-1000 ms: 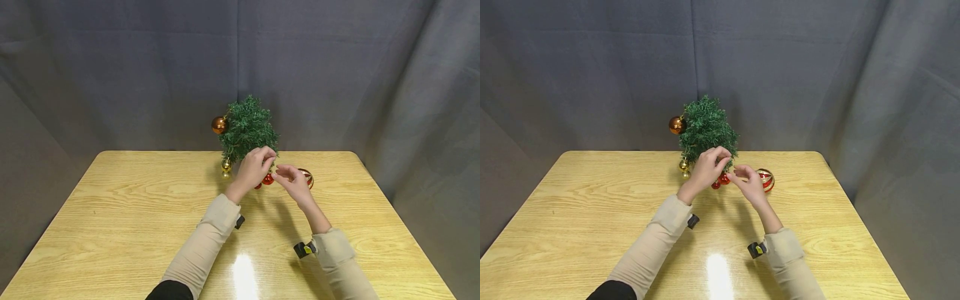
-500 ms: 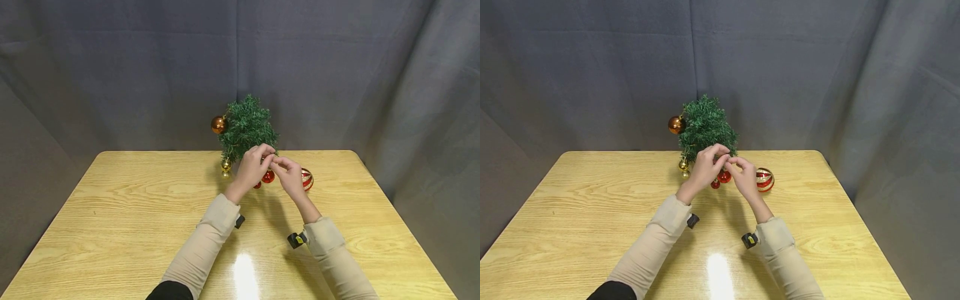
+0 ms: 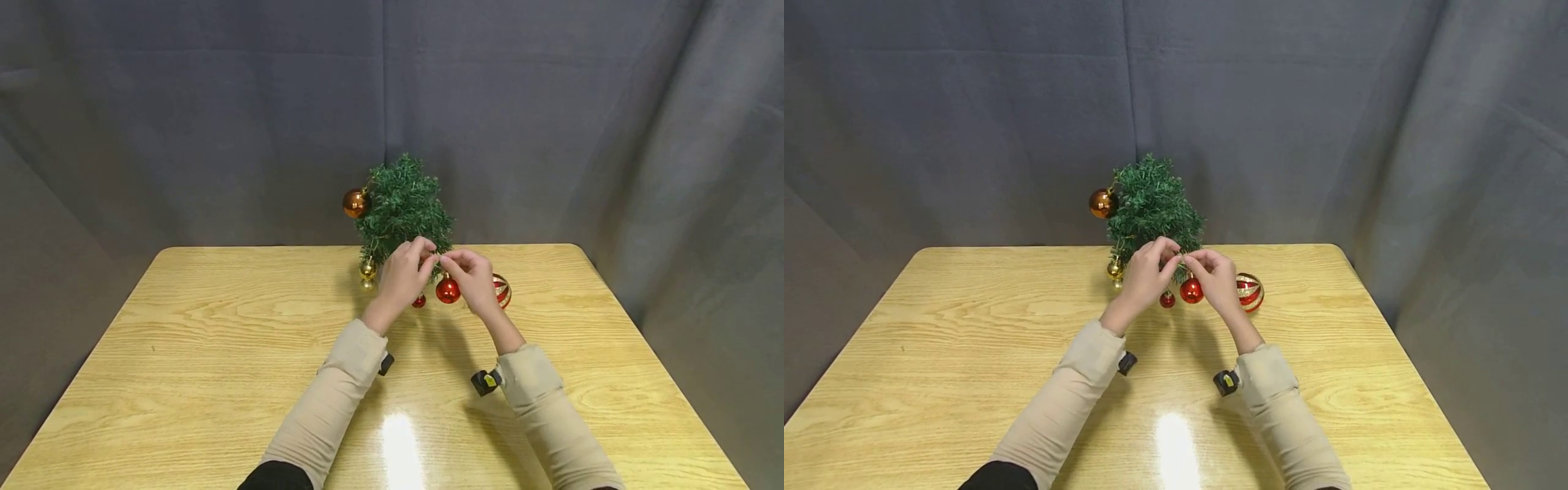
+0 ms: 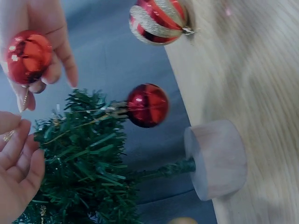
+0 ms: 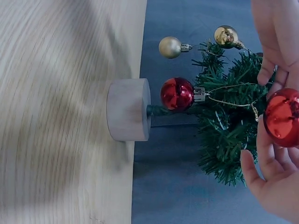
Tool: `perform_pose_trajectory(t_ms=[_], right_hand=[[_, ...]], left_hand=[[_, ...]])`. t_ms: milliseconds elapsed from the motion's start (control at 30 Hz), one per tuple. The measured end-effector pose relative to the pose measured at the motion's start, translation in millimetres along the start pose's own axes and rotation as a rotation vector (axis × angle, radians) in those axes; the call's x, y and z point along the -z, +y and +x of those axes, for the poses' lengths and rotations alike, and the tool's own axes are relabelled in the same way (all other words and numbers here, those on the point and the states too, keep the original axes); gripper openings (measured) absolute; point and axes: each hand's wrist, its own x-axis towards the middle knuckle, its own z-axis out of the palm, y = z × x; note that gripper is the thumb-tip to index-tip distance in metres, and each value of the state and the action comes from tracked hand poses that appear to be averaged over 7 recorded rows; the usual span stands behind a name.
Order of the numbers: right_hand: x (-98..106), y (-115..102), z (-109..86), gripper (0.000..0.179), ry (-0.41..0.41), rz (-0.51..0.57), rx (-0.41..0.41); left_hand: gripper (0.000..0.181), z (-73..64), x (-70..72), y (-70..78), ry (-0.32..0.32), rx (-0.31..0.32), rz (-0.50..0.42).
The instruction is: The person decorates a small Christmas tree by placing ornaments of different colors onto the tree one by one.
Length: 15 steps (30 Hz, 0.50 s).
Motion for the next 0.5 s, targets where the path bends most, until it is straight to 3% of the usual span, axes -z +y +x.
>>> perform_pose_trajectory(t_ms=[200,367,500], right_hand=[[1,6,6.0,0.016,-0.101,-0.131,0.001],[4,23,17.7,0.015,-0.152,-0.244,0.061],[5,16,23.5,0.013,-0.175,-0.307,0.112]], left_hand=[[0.013,-2.3,-2.4,-1.4,0.045,0.040,0.127],[0.016,-2.1,-1.5,1.8,0.001,0.063,0.207],[0.017,-1.7,-1.0,3.9,-0.002,0.083,0.216]])
